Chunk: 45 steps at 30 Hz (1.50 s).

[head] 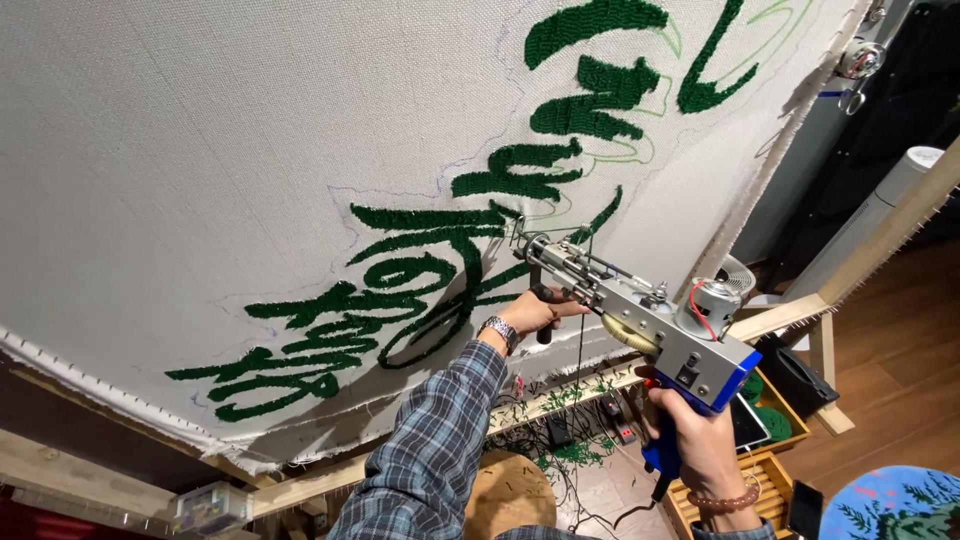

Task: Using a tufting gun to fill in a green design on a canvas stretched over a vertical frame.

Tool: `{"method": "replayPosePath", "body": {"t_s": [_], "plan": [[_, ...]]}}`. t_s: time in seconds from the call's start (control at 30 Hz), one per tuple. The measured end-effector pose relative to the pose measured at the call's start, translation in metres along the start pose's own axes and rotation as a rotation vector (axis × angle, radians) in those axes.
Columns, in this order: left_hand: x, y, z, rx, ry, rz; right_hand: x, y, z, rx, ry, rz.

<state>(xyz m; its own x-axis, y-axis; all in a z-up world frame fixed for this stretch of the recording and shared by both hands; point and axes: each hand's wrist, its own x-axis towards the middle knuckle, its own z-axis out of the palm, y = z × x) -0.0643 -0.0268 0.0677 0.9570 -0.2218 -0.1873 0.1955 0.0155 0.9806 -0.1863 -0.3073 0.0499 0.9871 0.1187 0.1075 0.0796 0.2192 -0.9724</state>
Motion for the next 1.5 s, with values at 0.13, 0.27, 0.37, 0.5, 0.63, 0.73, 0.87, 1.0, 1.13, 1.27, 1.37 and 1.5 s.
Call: {"method": "replayPosePath", "body": {"t_s": [0.13, 0.27, 0.37, 0.5, 0.63, 0.73, 0.87, 1.0, 1.13, 1.27, 1.37, 1.5], "plan": [[-0.007, -0.003, -0.002, 0.006, 0.030, -0.035, -0.002, -0.009, 0.013, -0.043, 0.010, 0.027], [0.002, -0.021, -0.011, -0.061, 0.029, -0.032, -0.004, -0.015, 0.026, -0.024, 0.006, 0.045], [-0.005, -0.013, -0.012, -0.041, 0.013, -0.006, 0.000, -0.011, 0.023, -0.052, 0.010, 0.066], [-0.002, -0.013, -0.014, -0.038, 0.029, -0.017, 0.001, -0.018, 0.030, -0.087, 0.030, 0.112], [0.005, -0.017, -0.018, -0.002, 0.082, -0.025, 0.003, -0.018, 0.035, -0.070, 0.025, 0.083], [0.012, -0.021, -0.022, -0.039, 0.059, -0.001, 0.007, -0.018, 0.039, -0.005, 0.050, 0.057], [0.032, -0.034, -0.031, -0.115, 0.087, -0.015, 0.015, -0.015, 0.043, -0.052, 0.096, 0.139], [0.080, -0.064, -0.054, -0.044, 0.173, -0.050, 0.026, -0.011, 0.057, -0.095, 0.109, 0.132], [0.132, -0.101, -0.085, 0.137, 0.127, -0.047, 0.033, -0.006, 0.065, -0.171, 0.169, 0.172], [0.101, -0.082, -0.071, -0.028, 0.126, 0.045, 0.042, 0.018, 0.045, -0.006, 0.053, 0.104], [0.090, -0.073, -0.065, 0.060, 0.105, 0.084, 0.048, 0.028, 0.028, 0.058, 0.005, 0.092], [0.058, -0.043, -0.049, 0.237, 0.111, 0.008, 0.052, 0.035, 0.009, 0.087, 0.008, 0.136]]}}
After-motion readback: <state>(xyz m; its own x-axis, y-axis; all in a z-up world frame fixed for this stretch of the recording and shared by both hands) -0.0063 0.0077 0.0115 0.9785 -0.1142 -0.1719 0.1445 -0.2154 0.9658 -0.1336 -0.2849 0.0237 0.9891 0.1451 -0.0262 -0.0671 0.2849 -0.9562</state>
